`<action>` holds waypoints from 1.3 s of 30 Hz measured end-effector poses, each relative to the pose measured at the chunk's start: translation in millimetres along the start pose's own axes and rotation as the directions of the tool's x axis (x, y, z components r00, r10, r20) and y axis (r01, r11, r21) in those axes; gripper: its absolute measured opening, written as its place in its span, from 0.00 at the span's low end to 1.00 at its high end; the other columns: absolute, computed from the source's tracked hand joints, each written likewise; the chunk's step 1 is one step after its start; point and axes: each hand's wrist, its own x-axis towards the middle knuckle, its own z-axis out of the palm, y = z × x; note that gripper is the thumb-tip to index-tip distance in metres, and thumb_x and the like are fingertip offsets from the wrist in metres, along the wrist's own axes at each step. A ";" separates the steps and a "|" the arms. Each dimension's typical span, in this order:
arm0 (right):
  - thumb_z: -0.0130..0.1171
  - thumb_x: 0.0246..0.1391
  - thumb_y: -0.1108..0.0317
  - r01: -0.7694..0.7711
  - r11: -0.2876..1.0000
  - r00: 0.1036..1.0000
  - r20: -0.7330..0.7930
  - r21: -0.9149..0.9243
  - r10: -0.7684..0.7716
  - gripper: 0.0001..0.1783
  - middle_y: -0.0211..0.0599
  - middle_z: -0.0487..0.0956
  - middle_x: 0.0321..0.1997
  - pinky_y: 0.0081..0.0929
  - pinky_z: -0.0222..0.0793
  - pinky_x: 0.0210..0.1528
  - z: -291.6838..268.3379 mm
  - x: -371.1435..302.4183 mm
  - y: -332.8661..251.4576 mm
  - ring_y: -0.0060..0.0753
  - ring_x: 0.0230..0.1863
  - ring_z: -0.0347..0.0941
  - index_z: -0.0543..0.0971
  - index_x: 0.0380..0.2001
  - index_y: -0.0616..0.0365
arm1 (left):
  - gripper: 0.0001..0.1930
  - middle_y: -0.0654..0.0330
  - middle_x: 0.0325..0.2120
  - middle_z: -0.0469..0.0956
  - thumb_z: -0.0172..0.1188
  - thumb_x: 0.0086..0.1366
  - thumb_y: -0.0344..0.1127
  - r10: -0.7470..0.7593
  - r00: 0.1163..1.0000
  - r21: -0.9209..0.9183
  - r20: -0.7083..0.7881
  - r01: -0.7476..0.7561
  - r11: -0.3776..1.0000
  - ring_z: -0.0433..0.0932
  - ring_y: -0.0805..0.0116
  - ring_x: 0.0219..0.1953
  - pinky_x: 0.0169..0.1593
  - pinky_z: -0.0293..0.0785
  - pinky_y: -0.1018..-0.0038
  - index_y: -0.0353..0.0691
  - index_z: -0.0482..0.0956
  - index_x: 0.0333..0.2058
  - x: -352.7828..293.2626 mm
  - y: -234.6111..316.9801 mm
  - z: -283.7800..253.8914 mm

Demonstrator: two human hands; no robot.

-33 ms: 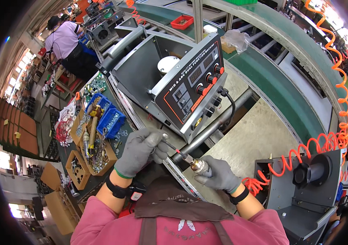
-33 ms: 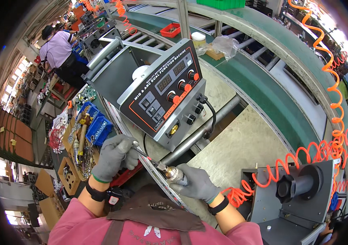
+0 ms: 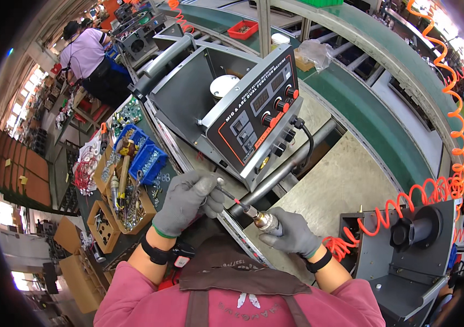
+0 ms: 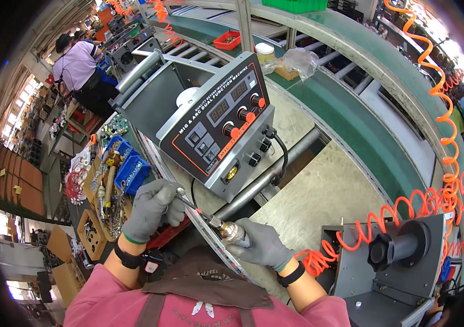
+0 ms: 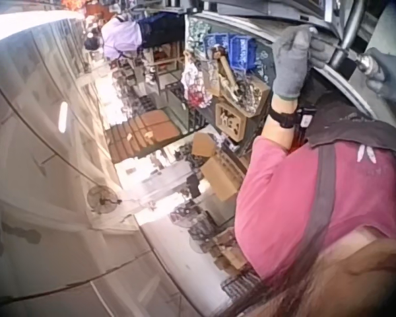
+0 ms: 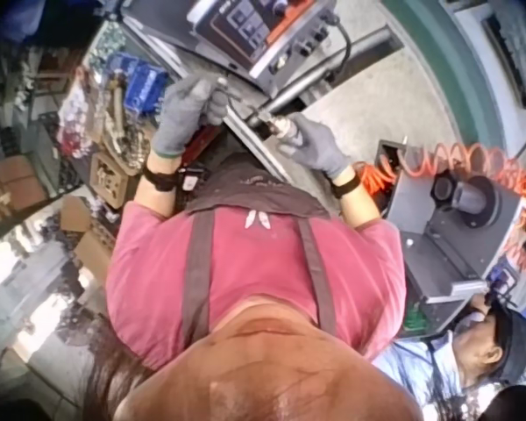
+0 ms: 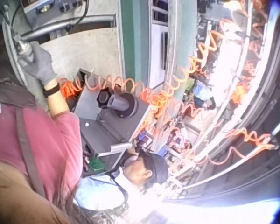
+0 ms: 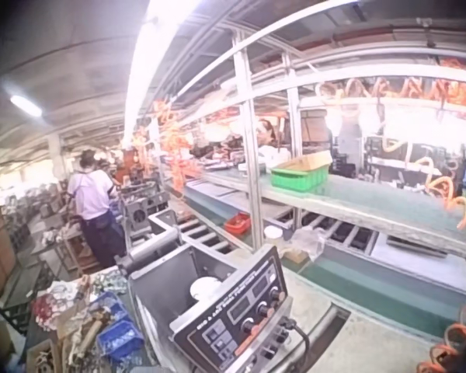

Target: Assembling internal components and external casing of a welding machine on a factory production line.

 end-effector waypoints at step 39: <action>0.63 0.50 0.56 -0.123 0.953 0.963 -0.199 0.277 0.182 0.26 0.39 0.74 0.32 0.30 0.68 0.37 -64.6 131.4 43.5 0.31 0.32 0.70 0.67 0.46 0.57 | 0.24 0.57 0.41 0.76 0.66 0.51 0.32 0.421 0.905 0.311 -0.054 -0.386 0.869 0.74 0.69 0.43 0.47 0.71 0.71 0.32 0.72 0.48 179.0 -34.1 -63.7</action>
